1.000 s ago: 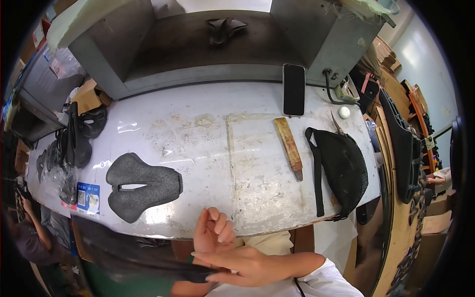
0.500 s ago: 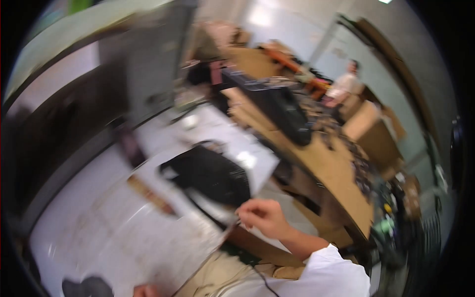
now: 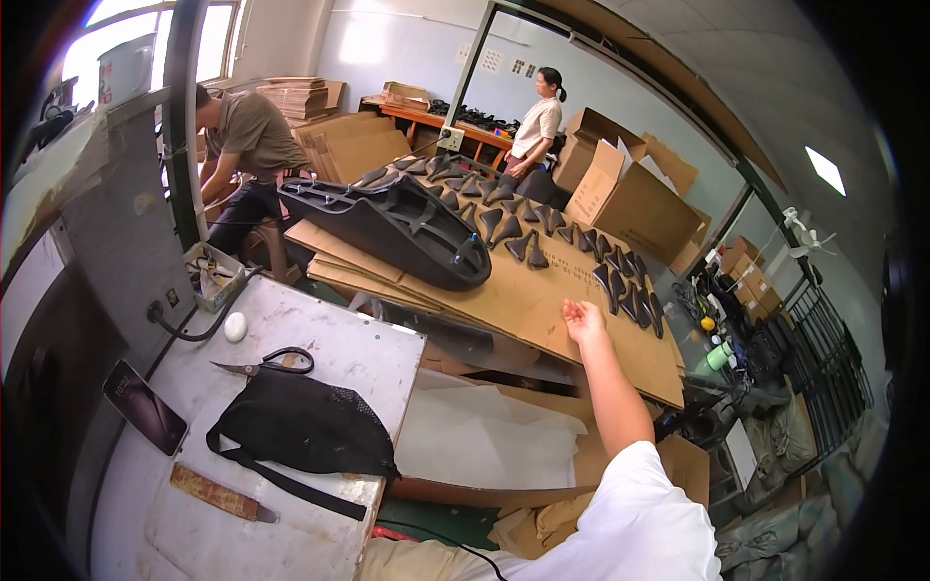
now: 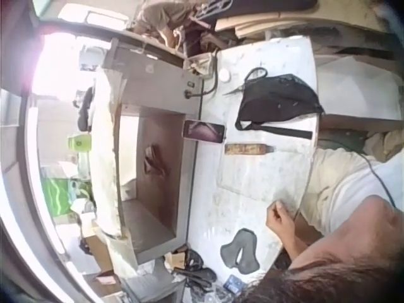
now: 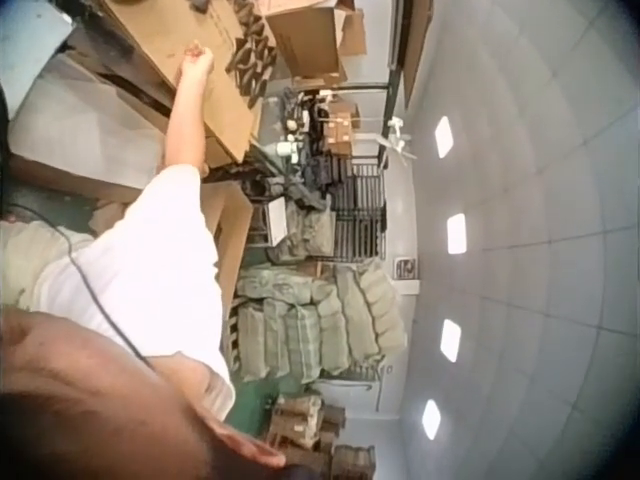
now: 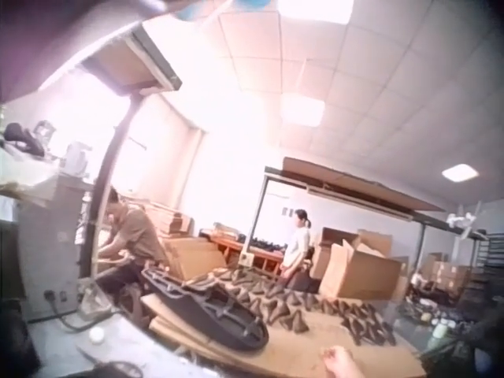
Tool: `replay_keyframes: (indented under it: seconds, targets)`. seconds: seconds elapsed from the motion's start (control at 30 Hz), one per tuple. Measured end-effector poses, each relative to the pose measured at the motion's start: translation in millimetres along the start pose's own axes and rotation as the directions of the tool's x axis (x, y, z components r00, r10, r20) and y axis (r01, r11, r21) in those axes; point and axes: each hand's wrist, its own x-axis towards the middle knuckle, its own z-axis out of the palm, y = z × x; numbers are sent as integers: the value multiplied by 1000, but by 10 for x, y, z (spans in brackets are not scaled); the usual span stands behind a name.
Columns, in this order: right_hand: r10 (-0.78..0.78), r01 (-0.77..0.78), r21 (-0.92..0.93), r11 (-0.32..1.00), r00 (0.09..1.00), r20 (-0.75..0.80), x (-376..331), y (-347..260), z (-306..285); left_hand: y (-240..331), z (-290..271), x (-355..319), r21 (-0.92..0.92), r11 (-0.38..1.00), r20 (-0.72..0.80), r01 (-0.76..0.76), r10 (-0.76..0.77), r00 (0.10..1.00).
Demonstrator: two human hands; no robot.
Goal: Fitting and aligning the padding onto the plastic base of a bicycle saddle frame.
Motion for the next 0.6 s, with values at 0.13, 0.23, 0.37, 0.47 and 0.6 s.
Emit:
replay_keyframes:
  seconds: [0.13, 0.23, 0.37, 0.47, 0.6]
  targets:
    - [191, -150, -167, 974, 947, 259, 228, 252, 396, 23, 36, -8, -28, 999, 0, 44, -44, 999]
    - [298, -236, -228, 945, 907, 296, 410, 392, 811, 33, 40, -46, 27, 998, -11, 62, -61, 998]
    - [315, -306, -79, 949, 933, 176, 886, 306, 1068, 12, 75, -62, 59, 997, -3, 52, -51, 999]
    - [389, -388, -18, 921, 919, 64, 877, 503, 1338, 108, 91, -114, 104, 994, -65, 28, -22, 998]
    - [-13, -9, 138, 990, 988, 156, 1024, 278, 1210, 60, 137, -58, 64, 997, -55, 51, -48, 997]
